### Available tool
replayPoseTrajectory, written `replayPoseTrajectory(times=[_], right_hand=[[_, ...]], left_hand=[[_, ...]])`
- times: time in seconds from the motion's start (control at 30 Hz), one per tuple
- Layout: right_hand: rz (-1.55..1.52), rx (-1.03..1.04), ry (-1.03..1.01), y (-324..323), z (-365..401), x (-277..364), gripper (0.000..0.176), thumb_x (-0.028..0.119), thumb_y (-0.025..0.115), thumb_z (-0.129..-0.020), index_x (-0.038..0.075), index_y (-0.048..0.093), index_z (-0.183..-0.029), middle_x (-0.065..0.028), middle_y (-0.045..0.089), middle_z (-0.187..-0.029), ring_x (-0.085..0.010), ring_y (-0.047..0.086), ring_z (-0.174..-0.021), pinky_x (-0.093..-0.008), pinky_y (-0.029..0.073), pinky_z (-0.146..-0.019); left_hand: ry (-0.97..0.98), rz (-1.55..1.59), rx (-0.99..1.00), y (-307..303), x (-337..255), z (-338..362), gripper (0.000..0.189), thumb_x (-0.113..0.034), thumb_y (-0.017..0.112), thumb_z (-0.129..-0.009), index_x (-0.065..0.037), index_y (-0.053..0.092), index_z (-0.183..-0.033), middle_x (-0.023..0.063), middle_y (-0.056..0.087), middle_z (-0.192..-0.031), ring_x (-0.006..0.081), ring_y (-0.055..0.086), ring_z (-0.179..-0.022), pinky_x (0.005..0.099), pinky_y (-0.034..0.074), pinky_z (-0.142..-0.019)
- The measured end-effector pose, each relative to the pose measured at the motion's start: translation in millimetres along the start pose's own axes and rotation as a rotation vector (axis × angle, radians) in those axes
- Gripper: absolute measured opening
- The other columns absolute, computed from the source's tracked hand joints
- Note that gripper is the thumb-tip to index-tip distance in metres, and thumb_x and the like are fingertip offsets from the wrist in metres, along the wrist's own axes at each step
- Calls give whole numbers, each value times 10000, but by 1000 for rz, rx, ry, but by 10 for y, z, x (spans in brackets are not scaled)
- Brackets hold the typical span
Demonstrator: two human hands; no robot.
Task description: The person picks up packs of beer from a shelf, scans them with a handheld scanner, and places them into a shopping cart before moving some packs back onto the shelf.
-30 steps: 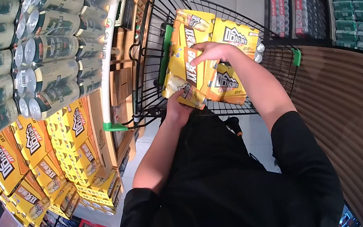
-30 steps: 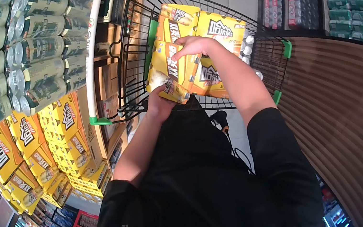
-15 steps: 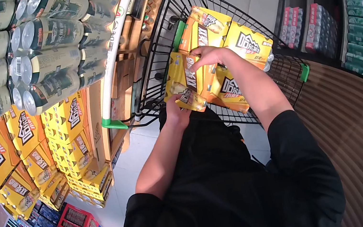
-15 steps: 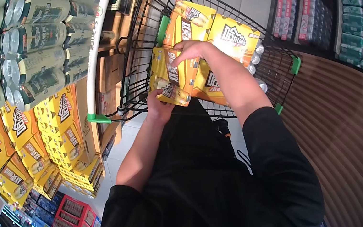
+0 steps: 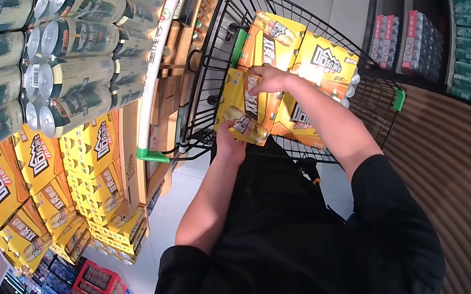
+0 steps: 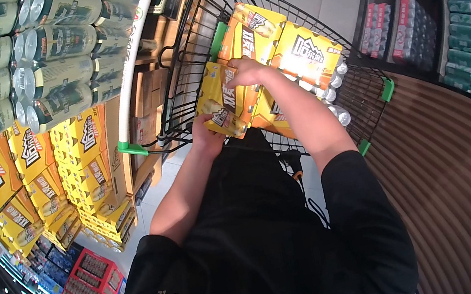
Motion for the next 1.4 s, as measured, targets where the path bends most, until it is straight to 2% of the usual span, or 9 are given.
replayPoseTrajectory(times=[0.2,0.4,0.53,0.73,0.87,0.93,1.03,1.23,1.4], right_hand=[[48,-79,-18,51,70,55,944,491,809,-757,223,442,-1585,-220,333,-1638,-376,362,-1499,-427,356,-1216],[199,-429,-66,177,191,104,859,493,772,-773,90,508,-1485,-248,489,-1471,-442,433,-1370,-517,392,-1153],[343,-856,-286,317,749,358,590,304,750,-873,0,559,-1342,-243,530,-1326,-432,509,-1212,-505,406,-1084],[-104,-499,-367,869,1617,323,210,197,693,-952,-6,640,-953,-153,682,-880,-278,678,-796,-395,530,-745],[-50,-77,-190,1371,2261,453,242,225,639,-1020,-11,687,-990,-89,717,-856,-153,666,-776,-336,537,-724],[356,105,-2,1616,2446,500,437,383,555,-1070,-23,710,-1121,-135,757,-1008,-206,712,-974,-363,548,-869],[154,238,214,2097,2197,-121,815,718,418,-1008,-24,658,-1247,-188,738,-1062,-254,718,-952,-406,564,-775],[-595,403,406,2665,1700,-369,891,748,418,-987,10,518,-1476,-154,638,-1366,-288,651,-1157,-440,562,-846],[-195,227,95,2890,1255,-81,645,533,538,-1005,40,566,-1420,-175,642,-1385,-347,676,-1144,-477,544,-946]], left_hand=[[114,-143,-71,-45,-84,62,432,-237,551,-954,-34,492,-1331,134,590,-1261,263,564,-1207,412,417,-1070],[178,-439,121,-97,-329,670,330,-207,603,-961,-25,596,-1236,70,637,-1165,171,600,-1099,350,457,-985],[427,-578,171,-110,-571,1427,229,-126,597,-979,-11,651,-1169,42,681,-1026,146,641,-1017,306,502,-939],[936,-564,-98,-1097,-1101,2149,106,-46,602,-989,-12,676,-1057,39,701,-948,127,670,-932,301,550,-838],[1587,-871,-801,-2042,-1844,2888,146,-77,685,-895,-26,683,-1032,109,704,-939,282,687,-893,370,544,-825],[1532,-1144,-1188,-2436,-2113,3189,280,-131,739,-851,-45,665,-1107,124,668,-1094,326,631,-1057,421,494,-949],[1355,-1383,-1364,-2873,-2344,3259,629,-295,816,-797,-56,554,-1316,133,560,-1314,322,506,-1269,501,343,-1109],[1219,-1579,-1317,-3195,-2378,3127,793,-384,844,-764,-79,488,-1404,141,537,-1355,302,506,-1279,516,347,-1100],[1092,-1543,-1282,-3307,-2458,3063,882,-325,885,-738,-66,439,-1453,127,507,-1402,306,490,-1302,531,372,-1056]])
Point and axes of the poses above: each hand's wrist, its own z-axis away from the middle knuckle, its own y-axis out of the palm, x = y × z, the point moved 5 cm from there along -z, towards the middle knuckle
